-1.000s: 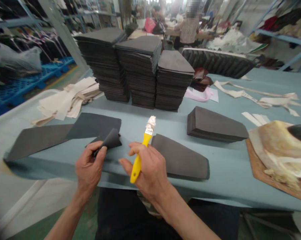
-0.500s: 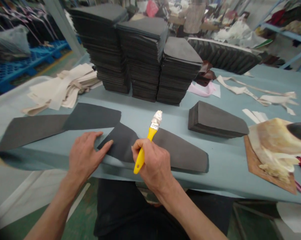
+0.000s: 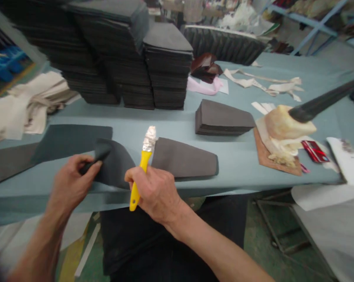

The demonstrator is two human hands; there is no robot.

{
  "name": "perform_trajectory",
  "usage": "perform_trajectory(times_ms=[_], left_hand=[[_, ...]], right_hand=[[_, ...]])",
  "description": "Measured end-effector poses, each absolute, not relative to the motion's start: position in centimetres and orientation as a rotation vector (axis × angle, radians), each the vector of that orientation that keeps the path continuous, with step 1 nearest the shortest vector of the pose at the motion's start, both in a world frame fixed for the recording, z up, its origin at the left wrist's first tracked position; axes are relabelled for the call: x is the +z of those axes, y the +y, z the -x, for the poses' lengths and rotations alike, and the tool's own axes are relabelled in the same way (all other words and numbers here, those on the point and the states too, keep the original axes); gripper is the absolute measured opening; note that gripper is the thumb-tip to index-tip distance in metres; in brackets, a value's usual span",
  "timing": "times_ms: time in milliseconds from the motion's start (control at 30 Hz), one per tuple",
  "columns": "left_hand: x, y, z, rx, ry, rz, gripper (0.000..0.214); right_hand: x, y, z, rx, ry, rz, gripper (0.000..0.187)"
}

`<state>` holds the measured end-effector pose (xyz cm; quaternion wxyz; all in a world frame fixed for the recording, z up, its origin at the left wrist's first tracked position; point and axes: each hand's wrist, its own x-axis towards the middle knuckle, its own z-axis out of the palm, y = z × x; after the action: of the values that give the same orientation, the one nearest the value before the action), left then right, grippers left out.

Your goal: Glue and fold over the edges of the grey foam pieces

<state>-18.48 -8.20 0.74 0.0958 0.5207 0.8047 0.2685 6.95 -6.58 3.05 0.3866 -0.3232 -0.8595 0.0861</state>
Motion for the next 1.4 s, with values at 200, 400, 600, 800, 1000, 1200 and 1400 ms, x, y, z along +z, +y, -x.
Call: perform_trajectory(times_ms=[200, 400, 600, 800, 1000, 1200, 1400], left_hand=[[2.9, -8.5, 17.4, 1.167, 2.334, -1.367, 0.044], [5.4, -6.5, 11.9, 1.342, 1.931, -1.446, 0.027], [4.9, -2.5, 8.4, 1.137, 1.585, -1.667, 0.031], [4.4, -1.0, 7.1, 0.949, 1.523, -1.677, 0.028], [3.7, -1.0, 7.1, 0.891, 1.543, -1.696, 0.028], [2.4, -1.0, 7.5, 0.895, 1.547, -1.690, 0.030], [2.0, -1.2, 7.4, 0.939, 1.548, -1.627, 0.025]], right_hand=[[3.9, -5.4, -10.1, 0.242, -2.093, 0.949, 0.012], [5.5, -3.4, -16.6, 0.133, -1.804, 1.145, 0.010], [3.0, -2.0, -22.6, -0.022, -1.662, 1.338, 0.019], [0.2, -1.8, -24.7, 0.012, -1.619, 1.380, 0.025], [-1.3, -1.7, -24.9, 0.043, -1.617, 1.416, 0.026], [-2.2, -1.6, -25.0, 0.057, -1.626, 1.433, 0.025], [-2.1, -1.4, -24.8, 0.054, -1.646, 1.445, 0.023]])
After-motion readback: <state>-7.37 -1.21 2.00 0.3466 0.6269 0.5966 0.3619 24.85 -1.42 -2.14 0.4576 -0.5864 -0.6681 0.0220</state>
